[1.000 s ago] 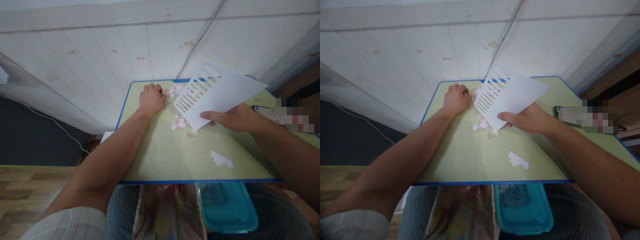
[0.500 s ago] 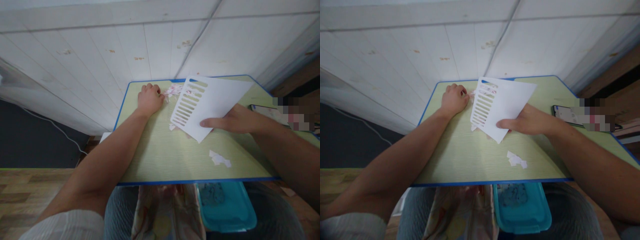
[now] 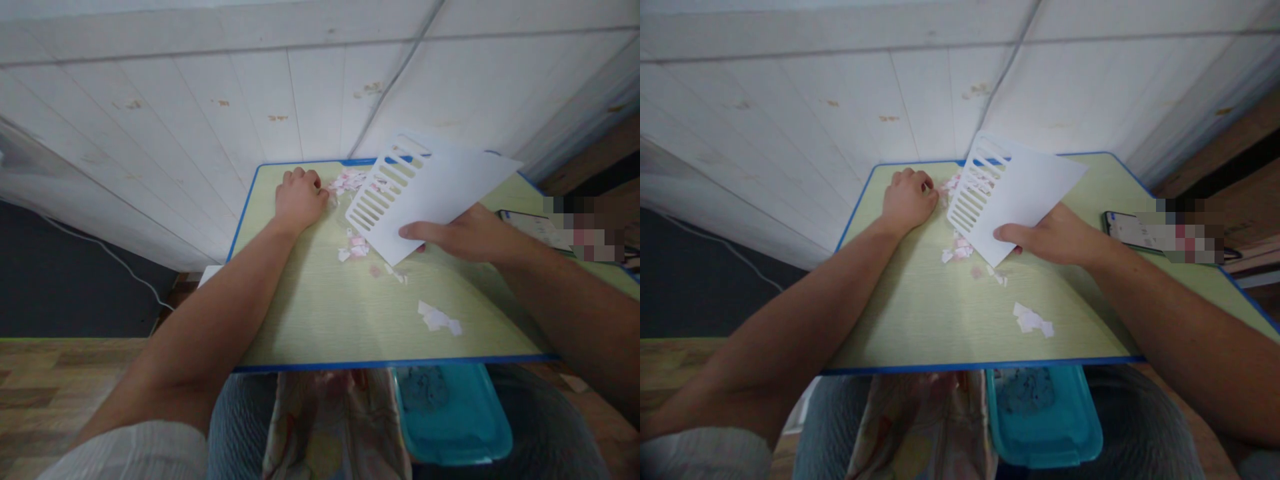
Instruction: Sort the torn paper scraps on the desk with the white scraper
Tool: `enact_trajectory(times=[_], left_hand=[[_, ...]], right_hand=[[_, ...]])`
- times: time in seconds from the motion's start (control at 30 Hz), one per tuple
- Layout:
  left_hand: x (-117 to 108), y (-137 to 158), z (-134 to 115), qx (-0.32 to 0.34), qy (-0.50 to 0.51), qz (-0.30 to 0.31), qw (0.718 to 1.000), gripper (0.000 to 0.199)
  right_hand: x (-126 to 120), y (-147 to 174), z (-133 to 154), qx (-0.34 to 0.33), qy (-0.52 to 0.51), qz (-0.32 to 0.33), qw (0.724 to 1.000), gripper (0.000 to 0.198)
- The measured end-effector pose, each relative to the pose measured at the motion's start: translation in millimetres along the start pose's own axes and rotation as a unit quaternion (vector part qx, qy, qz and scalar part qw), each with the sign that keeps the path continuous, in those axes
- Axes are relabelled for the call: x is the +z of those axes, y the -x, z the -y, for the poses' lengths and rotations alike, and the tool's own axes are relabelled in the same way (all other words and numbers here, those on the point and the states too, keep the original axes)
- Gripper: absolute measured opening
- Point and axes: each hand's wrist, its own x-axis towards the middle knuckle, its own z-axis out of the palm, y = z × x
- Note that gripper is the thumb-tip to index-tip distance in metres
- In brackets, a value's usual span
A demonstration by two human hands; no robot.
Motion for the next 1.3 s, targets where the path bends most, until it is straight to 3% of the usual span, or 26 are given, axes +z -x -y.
enact_trajectory(times=[0.2, 0.4, 0.57, 0.73, 0.97, 1.3], left_hand=[[1, -1, 2, 0.0, 0.002, -0.003, 1.0, 0.019], [-1, -2, 2, -0.001, -0.01, 0.0, 1.0, 0.019], [0, -2, 3, -0.002, -0.023, 0.003, 1.0, 0.024], [-1, -2, 1, -0.006, -0.029, 0.009, 1.0, 0.027], [-1, -2, 1, -0.004, -0.022, 0.006, 1.0, 0.027], [-1, -2, 1, -0.005, -0.014, 0.004, 1.0, 0.024]], right_hand=[[-3, 0, 3, -0.004, -0.018, -0.011, 1.0, 0.022], [-3, -2, -6, 0.008, -0.004, 0.028, 1.0, 0.018], [-5, -10, -14, -0.007, -0.022, -0.03, 0.999, 0.016], [-6, -12, -16, -0.003, -0.031, 0.005, 1.0, 0.016], [-2, -8, -18, 0.006, -0.028, -0.026, 0.999, 0.018], [-3, -2, -10, -0.01, 0.016, 0.003, 1.0, 0.018]])
